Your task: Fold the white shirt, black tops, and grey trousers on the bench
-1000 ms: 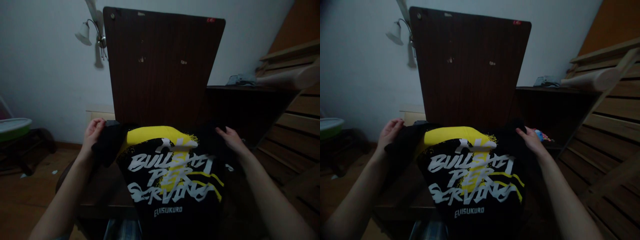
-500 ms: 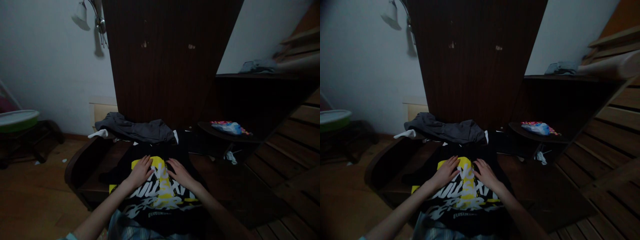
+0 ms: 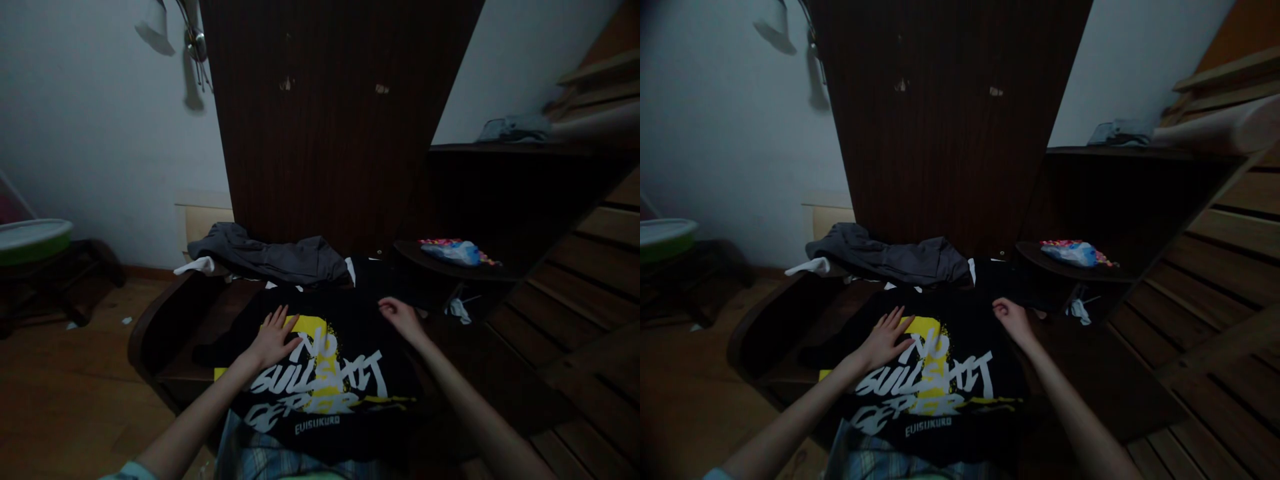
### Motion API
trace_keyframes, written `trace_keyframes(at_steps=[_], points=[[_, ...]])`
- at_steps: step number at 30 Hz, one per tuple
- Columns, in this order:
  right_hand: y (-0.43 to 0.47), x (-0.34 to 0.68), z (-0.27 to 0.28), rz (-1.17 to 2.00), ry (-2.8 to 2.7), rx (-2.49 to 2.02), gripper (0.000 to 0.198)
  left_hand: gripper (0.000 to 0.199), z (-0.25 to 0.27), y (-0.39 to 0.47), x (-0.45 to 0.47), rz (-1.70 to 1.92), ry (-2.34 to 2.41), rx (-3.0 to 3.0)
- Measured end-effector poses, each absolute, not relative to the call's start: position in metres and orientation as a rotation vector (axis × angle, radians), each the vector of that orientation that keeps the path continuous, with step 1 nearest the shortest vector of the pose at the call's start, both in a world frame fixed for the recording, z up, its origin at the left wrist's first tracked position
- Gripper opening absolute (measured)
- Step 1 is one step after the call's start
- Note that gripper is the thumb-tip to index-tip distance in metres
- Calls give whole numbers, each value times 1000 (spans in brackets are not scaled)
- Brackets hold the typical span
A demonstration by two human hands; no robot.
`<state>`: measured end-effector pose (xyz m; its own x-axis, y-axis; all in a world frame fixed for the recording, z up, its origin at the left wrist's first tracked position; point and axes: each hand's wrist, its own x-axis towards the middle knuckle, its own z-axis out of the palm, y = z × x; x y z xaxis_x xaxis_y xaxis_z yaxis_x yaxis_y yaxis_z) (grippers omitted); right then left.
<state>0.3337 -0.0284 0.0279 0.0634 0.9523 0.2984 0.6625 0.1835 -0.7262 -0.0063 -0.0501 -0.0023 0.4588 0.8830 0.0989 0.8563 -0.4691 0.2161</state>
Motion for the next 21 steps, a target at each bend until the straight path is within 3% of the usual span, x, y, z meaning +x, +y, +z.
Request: trace_keyframes(at_steps=[4, 7, 10, 14, 18, 21], points=[[-11, 398, 53, 348, -1247, -1857, 11, 62, -1, -51, -6, 283, 1520, 2576], [-15, 419, 60, 234, -1392, -2222, 10, 62, 0, -52, -6, 274, 1512, 2578], [-25, 403, 62, -58, -1555, -2416, 22, 62, 1, -52, -6, 268, 1521, 2582], [-26, 345, 62, -351, -1766, -2094, 33, 63, 0, -52, -6, 244, 1538, 2596], [-18, 273, 46, 0, -2188, -1562, 32, 63, 0, -52, -10, 231, 1528, 2612], [-14, 234, 23, 176, -2393, -1439, 42, 64, 0, -53, -20, 240, 1490, 2629]])
